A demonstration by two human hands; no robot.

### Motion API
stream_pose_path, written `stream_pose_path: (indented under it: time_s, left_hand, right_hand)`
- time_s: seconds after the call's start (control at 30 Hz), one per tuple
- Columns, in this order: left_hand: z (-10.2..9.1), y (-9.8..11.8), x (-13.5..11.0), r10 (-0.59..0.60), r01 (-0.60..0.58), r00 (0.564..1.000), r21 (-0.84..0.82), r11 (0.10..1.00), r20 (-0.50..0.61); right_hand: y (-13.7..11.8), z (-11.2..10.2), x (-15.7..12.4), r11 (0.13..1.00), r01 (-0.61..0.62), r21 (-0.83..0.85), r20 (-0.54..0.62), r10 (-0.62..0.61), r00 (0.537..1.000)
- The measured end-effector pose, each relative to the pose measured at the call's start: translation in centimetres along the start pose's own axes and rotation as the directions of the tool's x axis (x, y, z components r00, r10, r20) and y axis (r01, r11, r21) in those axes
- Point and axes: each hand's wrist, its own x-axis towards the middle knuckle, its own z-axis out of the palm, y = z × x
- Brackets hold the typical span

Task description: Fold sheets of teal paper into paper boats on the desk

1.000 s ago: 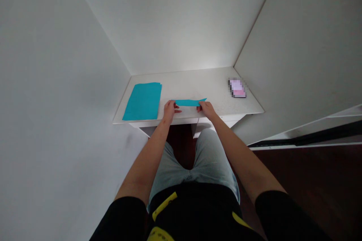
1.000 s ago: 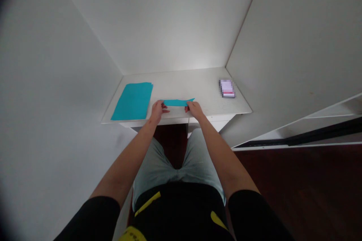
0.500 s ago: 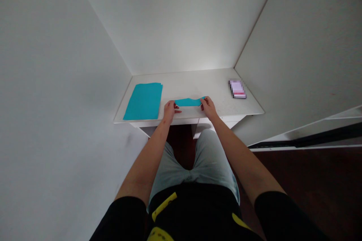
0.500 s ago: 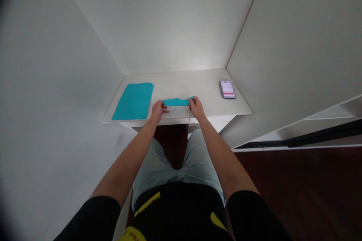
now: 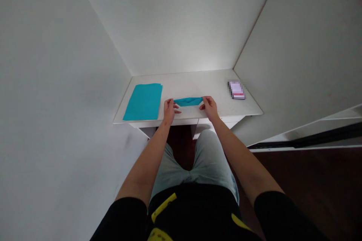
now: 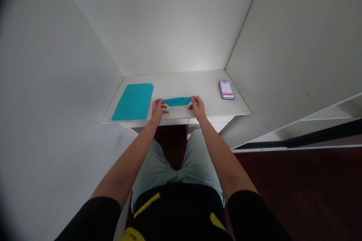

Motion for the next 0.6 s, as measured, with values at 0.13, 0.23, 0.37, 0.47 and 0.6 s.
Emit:
stream_pose_path:
  time_s: [0.13, 0.23, 0.37, 0.47, 0.6]
  left_hand:
    - [0.0, 0.0, 0.0, 0.007, -0.007, 1.000, 0.000, 1.000, -0.018]
    - [0.1, -0.1, 0.0, -0.001, 0.001, 1.000, 0.014, 1.000, 0.014]
    - [0.3, -0.3, 0.0, 0.003, -0.005, 0.999, 0.043, 0.999, 0.054]
    - [0.3, -0.3, -0.1, 0.022, -0.026, 0.997, 0.048, 0.999, 0.075]
    - [0.2, 0.1, -0.3, 0.022, -0.026, 0.997, 0.053, 0.998, 0.080]
  right_hand:
    - [-0.1, -0.4, 0.0, 0.998, 0.055, -0.011, -0.101, -0.056, 0.993]
    - [-0.3, -2.1, 0.9, 0.990, 0.125, -0.066, -0.259, -0.138, 0.956]
    - [-1.1, -6.0, 2.9, 0.981, 0.145, -0.128, -0.406, -0.185, 0.895]
    - [-1.4, -8.7, 3.8, 0.976, 0.077, -0.206, -0.458, -0.166, 0.874]
    - [-0.9, -10.2, 3.4, 0.955, -0.010, -0.298, -0.404, -0.117, 0.907]
